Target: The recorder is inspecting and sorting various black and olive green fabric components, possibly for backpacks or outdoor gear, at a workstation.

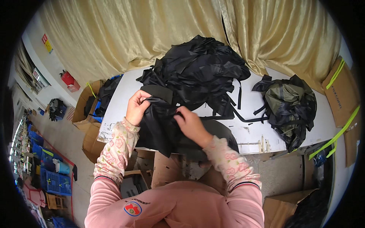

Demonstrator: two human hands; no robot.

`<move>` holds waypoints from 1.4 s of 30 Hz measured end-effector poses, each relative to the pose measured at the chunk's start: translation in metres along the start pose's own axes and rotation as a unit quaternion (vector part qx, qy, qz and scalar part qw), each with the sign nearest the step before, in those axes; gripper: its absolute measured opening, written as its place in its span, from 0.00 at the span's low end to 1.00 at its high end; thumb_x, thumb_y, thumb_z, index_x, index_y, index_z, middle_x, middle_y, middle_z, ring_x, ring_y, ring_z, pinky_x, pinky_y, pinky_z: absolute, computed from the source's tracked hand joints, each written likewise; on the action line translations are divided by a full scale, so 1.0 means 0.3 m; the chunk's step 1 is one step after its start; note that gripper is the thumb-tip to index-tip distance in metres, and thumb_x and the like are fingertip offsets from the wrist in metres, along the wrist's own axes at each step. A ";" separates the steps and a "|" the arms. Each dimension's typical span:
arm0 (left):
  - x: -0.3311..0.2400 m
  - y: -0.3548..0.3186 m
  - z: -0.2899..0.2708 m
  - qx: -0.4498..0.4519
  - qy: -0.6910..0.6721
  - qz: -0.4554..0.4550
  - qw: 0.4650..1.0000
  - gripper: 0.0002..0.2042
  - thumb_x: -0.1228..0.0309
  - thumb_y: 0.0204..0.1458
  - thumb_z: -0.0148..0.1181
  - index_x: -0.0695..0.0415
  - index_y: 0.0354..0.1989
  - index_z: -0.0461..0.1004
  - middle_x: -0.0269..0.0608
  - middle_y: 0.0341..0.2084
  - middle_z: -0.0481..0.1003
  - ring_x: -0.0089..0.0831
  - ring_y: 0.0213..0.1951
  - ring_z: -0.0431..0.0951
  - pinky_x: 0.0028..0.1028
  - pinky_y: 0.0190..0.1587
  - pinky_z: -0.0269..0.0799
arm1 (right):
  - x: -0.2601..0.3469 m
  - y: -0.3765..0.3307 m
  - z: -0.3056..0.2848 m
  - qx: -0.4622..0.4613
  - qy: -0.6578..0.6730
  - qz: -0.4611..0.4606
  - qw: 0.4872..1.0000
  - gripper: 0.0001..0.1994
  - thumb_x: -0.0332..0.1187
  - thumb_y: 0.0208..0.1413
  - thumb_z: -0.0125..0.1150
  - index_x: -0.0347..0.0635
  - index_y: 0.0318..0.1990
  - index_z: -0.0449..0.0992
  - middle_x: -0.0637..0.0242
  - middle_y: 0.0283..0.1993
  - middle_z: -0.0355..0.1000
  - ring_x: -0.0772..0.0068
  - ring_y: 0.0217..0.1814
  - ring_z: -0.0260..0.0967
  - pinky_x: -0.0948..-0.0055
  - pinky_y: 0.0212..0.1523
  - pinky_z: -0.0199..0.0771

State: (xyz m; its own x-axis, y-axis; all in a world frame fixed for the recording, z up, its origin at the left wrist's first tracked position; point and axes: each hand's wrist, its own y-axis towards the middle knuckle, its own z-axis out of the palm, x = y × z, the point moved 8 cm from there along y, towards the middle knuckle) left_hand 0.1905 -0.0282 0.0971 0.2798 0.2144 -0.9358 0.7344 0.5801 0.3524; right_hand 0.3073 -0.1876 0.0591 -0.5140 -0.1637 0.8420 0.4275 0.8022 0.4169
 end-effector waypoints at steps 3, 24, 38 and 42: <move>0.003 -0.033 0.009 0.157 0.108 -0.032 0.981 0.24 0.81 0.49 0.61 0.58 0.54 0.61 0.33 0.47 0.64 0.17 0.45 0.66 0.19 0.46 0.65 | 0.131 0.066 -0.104 0.066 -0.044 -0.116 0.990 0.07 0.28 0.54 0.56 0.34 0.39 0.71 0.50 0.34 0.73 0.49 0.36 0.72 0.66 0.37 0.70; 0.002 -0.146 0.301 0.433 -0.077 -0.245 0.864 0.17 0.79 0.50 0.62 0.64 0.50 0.71 0.34 0.43 0.76 0.21 0.45 0.73 0.23 0.51 0.67 | 0.461 0.225 -0.246 0.284 -0.374 -0.161 0.868 0.09 0.26 0.48 0.57 0.40 0.39 0.76 0.54 0.33 0.75 0.50 0.39 0.72 0.58 0.39 0.71; 0.168 -0.122 -0.347 0.072 0.396 -0.042 0.914 0.08 0.77 0.44 0.66 0.64 0.33 0.76 0.39 0.28 0.78 0.26 0.34 0.77 0.25 0.40 0.71 | 0.144 0.113 -0.550 0.062 -0.328 -0.121 0.935 0.05 0.21 0.46 0.58 0.38 0.33 0.75 0.58 0.32 0.70 0.51 0.35 0.69 0.65 0.36 0.69; 0.126 -0.207 -0.440 -0.073 0.386 -0.007 0.920 0.05 0.80 0.45 0.62 0.62 0.31 0.78 0.40 0.28 0.79 0.28 0.33 0.78 0.24 0.39 0.72 | 0.098 -0.072 -0.494 0.065 -0.278 -0.124 0.950 0.13 0.15 0.41 0.55 0.41 0.34 0.77 0.62 0.30 0.68 0.61 0.34 0.69 0.70 0.34 0.70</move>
State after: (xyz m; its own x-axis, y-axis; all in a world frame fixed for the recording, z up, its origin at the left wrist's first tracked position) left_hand 0.0740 0.0476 0.0391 -0.2924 0.6674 -0.6849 0.6286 0.6739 0.3883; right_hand 0.3932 -0.2948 0.1257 -0.9158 -0.0577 0.3975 0.1646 0.8488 0.5024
